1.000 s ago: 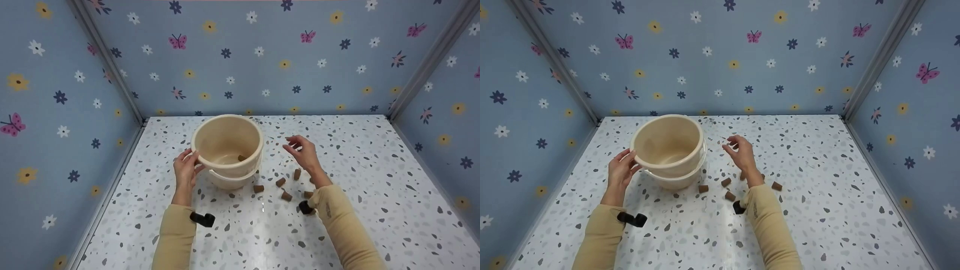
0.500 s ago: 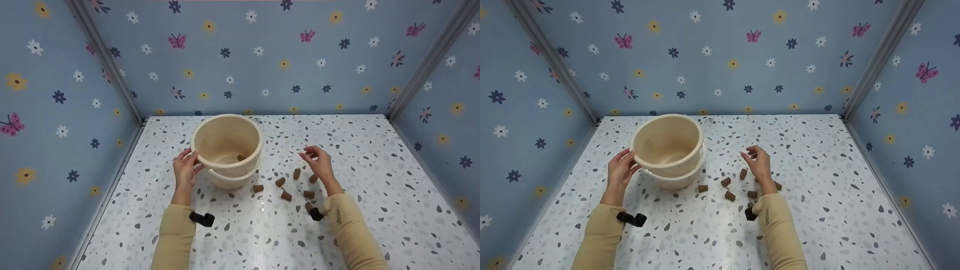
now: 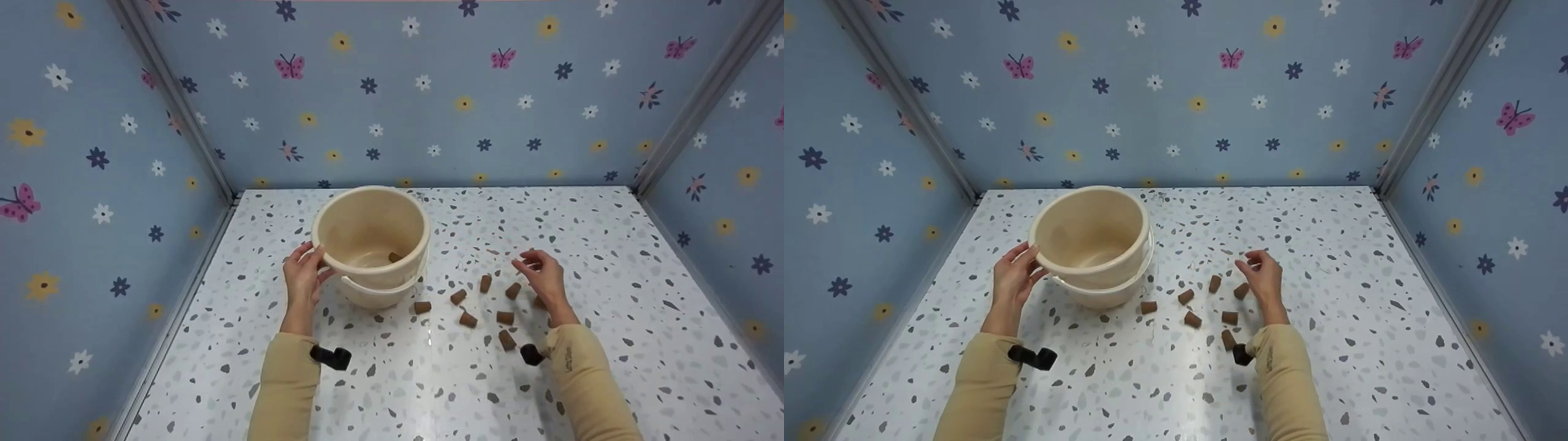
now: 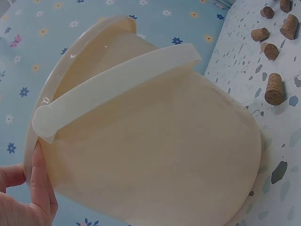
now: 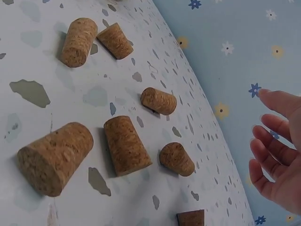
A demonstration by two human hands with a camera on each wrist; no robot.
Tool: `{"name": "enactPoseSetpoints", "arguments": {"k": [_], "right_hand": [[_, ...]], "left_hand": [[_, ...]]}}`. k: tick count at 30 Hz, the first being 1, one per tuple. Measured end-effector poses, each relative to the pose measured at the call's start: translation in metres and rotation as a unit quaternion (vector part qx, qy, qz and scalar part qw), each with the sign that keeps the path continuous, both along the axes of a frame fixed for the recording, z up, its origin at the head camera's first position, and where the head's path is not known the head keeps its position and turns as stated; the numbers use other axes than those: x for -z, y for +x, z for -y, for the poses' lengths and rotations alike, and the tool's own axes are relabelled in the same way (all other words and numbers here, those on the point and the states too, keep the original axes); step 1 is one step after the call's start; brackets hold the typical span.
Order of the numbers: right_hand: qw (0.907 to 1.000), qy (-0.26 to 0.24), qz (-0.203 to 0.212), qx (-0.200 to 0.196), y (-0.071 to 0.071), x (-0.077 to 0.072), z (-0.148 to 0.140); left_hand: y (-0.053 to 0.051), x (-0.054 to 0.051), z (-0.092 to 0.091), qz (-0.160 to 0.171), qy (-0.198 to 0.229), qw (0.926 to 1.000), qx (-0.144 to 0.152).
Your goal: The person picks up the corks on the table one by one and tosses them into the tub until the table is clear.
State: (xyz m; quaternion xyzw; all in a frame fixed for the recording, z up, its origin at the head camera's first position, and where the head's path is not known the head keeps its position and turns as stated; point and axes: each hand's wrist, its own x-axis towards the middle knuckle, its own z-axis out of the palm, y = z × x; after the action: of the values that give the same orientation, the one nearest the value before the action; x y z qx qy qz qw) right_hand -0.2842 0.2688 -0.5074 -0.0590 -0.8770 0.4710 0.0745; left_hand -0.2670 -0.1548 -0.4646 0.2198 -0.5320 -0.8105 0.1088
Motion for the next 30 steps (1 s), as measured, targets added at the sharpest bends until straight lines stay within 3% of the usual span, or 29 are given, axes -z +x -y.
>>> {"name": "enactPoseSetpoints", "arguments": {"k": [4,7,9,13,14,17,19,20,21,27,28,30], "right_hand": [[0.9996,0.003,0.024,0.017,0.003,0.006,-0.010],[0.9991,0.009,0.037,0.017,0.007,0.010,-0.018],[0.9988,0.013,0.046,0.011,0.010,0.014,-0.023],[0.9970,0.020,0.075,0.002,0.016,0.021,-0.034],[0.9964,0.025,0.081,0.001,0.017,0.023,-0.037],[0.9951,0.023,0.096,0.001,0.021,0.027,-0.043],[0.9945,0.024,0.102,0.003,0.024,0.029,-0.047],[0.9944,0.023,0.103,0.003,0.025,0.030,-0.049],[0.9941,0.022,0.106,0.002,0.027,0.031,-0.050],[0.9935,0.023,0.112,0.007,0.033,0.040,-0.058],[0.9934,0.020,0.113,0.010,0.034,0.041,-0.059],[0.9930,0.015,0.116,0.015,0.036,0.044,-0.060]], "left_hand": [[-0.001,0.004,0.000,-0.012,-0.010,0.9999,-0.001],[-0.002,0.005,0.001,0.004,-0.014,0.9999,-0.002],[-0.009,0.013,0.004,0.012,-0.009,0.9999,-0.002],[-0.033,0.051,0.019,-0.001,0.012,0.9999,0.005],[-0.036,0.057,0.021,0.008,0.006,0.9999,0.005],[-0.052,0.086,0.030,-0.001,-0.002,0.9999,0.010],[-0.057,0.095,0.032,0.006,-0.013,0.9998,0.011],[-0.058,0.097,0.032,0.005,-0.011,0.9998,0.013],[-0.049,0.085,0.029,-0.001,0.000,0.9998,0.018],[-0.039,0.068,0.024,-0.004,0.007,0.9999,0.012],[-0.044,0.072,0.025,-0.005,-0.001,1.0000,0.006],[-0.035,0.058,0.019,-0.008,-0.008,0.9999,0.000]]}}
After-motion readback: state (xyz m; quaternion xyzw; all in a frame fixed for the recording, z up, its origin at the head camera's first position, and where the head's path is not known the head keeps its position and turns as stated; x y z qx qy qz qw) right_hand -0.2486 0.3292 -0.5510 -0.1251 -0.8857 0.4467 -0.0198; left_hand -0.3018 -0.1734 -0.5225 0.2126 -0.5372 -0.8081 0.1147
